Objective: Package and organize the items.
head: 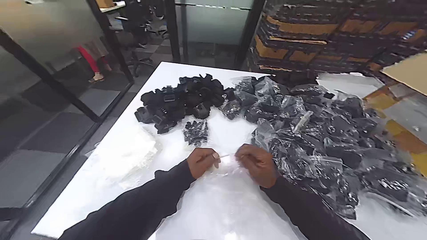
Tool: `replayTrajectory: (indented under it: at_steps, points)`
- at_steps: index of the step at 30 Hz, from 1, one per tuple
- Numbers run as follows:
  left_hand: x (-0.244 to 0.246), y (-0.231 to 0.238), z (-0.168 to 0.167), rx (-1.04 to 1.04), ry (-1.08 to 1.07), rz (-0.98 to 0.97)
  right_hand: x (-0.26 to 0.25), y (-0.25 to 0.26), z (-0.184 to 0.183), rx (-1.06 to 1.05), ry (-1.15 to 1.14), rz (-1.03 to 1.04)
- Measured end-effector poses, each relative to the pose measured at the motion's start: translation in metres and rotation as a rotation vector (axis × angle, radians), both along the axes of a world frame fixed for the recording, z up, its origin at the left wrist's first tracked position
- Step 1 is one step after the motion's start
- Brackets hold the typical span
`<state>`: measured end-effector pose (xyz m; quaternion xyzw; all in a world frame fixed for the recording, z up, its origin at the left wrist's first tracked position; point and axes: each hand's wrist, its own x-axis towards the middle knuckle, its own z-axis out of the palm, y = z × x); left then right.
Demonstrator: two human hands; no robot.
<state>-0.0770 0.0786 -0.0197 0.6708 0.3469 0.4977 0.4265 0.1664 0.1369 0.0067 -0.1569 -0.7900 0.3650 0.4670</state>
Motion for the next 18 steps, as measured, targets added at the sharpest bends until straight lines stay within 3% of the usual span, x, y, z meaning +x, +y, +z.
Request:
replayTrajectory:
  at_steps: [3,6,10,13,15,18]
  points:
    - [0.003,-0.007,0.018,-0.247,-0.167,0.041,0.008,0.006,0.041,0.094,0.091,-0.149]
    - [0.004,-0.009,0.023,-0.289,-0.163,-0.005,0.005,-0.001,0.091,0.085,0.191,-0.266]
    - [0.005,-0.008,0.021,-0.148,0.347,-0.049,-0.039,-0.015,0.126,0.046,0.27,-0.13]
    - [0.012,-0.01,0.02,-0.052,0.686,-0.136,-0.093,-0.022,0.121,-0.056,0.216,0.094]
    - [0.016,-0.015,0.021,0.028,0.775,-0.167,-0.132,-0.021,0.104,-0.143,0.165,0.245]
    - [0.017,-0.03,0.034,0.148,0.914,-0.223,-0.183,-0.022,0.075,-0.158,-0.023,0.286]
